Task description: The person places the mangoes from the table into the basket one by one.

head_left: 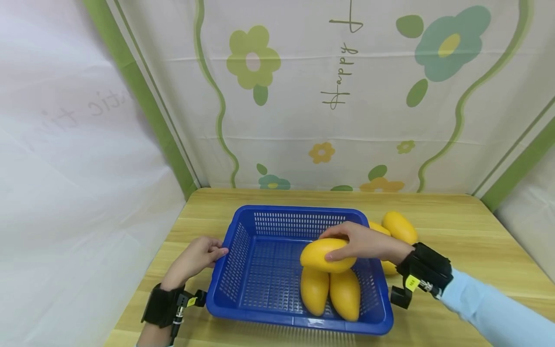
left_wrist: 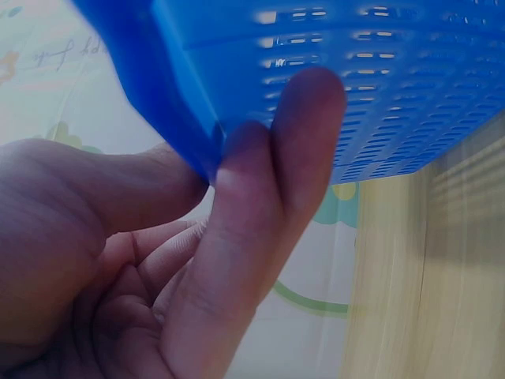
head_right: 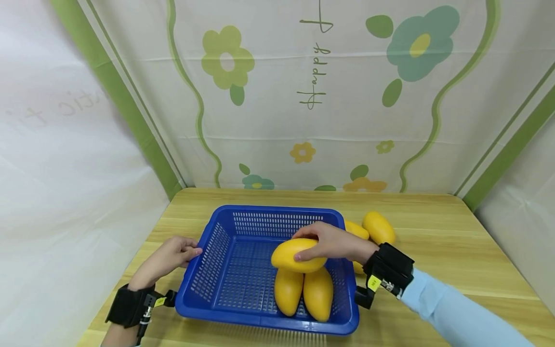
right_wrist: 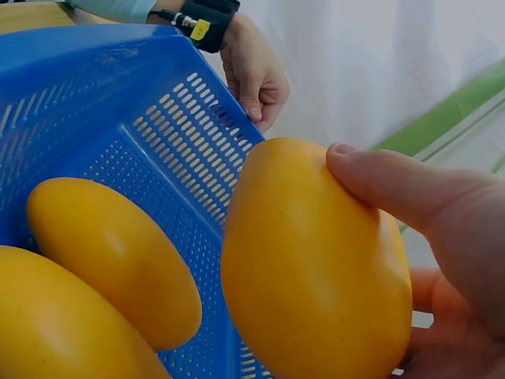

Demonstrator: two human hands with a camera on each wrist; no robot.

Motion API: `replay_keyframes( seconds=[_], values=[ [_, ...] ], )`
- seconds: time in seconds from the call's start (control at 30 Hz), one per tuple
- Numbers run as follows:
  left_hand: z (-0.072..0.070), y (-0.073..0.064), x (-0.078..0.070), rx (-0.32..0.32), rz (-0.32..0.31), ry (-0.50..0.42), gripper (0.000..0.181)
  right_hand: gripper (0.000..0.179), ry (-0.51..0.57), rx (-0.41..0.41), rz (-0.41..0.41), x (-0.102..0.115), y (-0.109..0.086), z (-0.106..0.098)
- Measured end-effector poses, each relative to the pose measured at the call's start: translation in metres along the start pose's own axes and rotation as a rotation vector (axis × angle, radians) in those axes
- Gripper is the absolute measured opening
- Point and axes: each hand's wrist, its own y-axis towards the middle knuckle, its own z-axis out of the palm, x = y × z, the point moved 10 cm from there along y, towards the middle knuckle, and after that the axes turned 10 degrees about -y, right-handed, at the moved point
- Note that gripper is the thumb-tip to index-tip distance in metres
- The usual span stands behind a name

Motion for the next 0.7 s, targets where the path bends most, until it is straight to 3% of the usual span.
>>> replay_keyframes(
  seconds=[0.23, 0.47, 0.7],
  values=[
    [0.0, -0.001, -0.001, -0.006, -0.003, 0.002, 0.022, 0.047, -0.032, 0.031, -0.031, 0.011, 0.009, 0.002],
    [-0.001, -0.001, -0.001, -0.007, -0.004, 0.0, 0.022, 0.05, -0.057, 0.046, 0.001, 0.015, 0.021, 0.005],
    [0.0, 0.0, -0.002, 0.009, 0.004, -0.013, 0.023, 0.047, -0.082, 0.1, -0.038, 0.024, 0.035, 0.012]
  ],
)
